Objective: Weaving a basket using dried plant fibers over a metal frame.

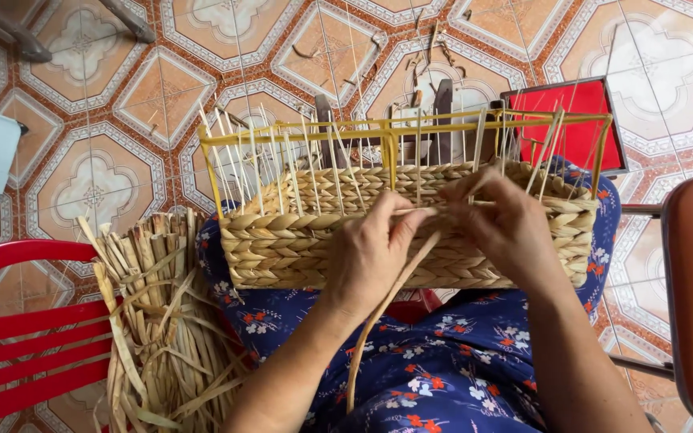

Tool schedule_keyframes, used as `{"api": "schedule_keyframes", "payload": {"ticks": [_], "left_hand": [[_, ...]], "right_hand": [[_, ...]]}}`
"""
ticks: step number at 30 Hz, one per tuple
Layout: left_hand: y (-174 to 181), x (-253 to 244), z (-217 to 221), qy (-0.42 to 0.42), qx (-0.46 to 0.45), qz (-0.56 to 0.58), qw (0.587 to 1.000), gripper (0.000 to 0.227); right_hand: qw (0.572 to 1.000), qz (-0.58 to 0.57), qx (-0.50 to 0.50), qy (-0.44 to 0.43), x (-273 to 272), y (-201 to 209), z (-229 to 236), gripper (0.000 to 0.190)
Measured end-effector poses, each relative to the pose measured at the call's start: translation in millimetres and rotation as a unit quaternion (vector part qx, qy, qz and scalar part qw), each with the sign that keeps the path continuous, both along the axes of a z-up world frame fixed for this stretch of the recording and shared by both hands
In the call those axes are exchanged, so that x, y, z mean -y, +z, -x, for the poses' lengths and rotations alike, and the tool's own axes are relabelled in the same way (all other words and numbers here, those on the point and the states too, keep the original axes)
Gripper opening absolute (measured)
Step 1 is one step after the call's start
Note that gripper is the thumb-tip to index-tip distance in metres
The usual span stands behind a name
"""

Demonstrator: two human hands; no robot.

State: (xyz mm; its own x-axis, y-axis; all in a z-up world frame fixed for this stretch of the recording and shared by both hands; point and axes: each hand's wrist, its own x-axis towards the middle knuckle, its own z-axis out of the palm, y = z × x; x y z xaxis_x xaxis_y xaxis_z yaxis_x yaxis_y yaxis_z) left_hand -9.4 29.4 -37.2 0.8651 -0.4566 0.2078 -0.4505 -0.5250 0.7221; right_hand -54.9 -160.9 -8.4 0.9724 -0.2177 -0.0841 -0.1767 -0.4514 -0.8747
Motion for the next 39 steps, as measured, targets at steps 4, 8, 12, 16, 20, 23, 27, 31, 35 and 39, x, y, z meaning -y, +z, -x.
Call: {"api": "schedule_keyframes", "payload": {"ticks": [4, 8, 12, 16, 20, 23, 27, 31, 35, 39], "left_hand": [[11, -5, -2, 0.02, -0.057, -0.052, 0.997, 0.018], [15, -9, -4, 0.032, -0.076, -0.03, 0.996, 0.016], [16, -18, -8, 0.046, -0.135, -0.004, 0.99, 0.014], [20, -19, -7, 0.06, -0.163, 0.015, 0.985, 0.013], [27, -19, -9, 0.076, -0.218, 0.022, 0.973, 0.013], [32, -19, -8, 0.088, -0.237, 0.021, 0.967, 0.013], [31, -19, -8, 0.099, -0.251, 0.008, 0.963, 0.013], [29, -20, -11, 0.097, -0.257, 0.008, 0.962, 0.012], [25, -24, -10, 0.086, -0.249, 0.038, 0.964, 0.01], [26, -22, -11, 0.095, -0.253, 0.052, 0.961, 0.009]], "right_hand": [[0.995, -0.082, -0.025, -0.055, 6, -15, -2, 0.012], [0.972, -0.206, 0.059, -0.091, 29, 4, 15, 0.012], [0.952, -0.146, 0.178, -0.199, 64, -13, 54, 0.012], [0.964, -0.032, 0.196, -0.175, 65, -29, 78, 0.011], [0.969, 0.163, 0.171, -0.078, 47, -12, 72, 0.041], [0.954, 0.264, 0.13, -0.053, 37, -8, 71, 0.051], [0.939, 0.317, 0.104, -0.077, 34, -16, 72, 0.04], [0.947, 0.294, 0.116, -0.052, 32, -4, 74, 0.045], [0.935, 0.337, 0.11, 0.01, 18, 2, 56, 0.069], [0.924, 0.379, -0.026, 0.053, 15, 3, 50, 0.065]]}}
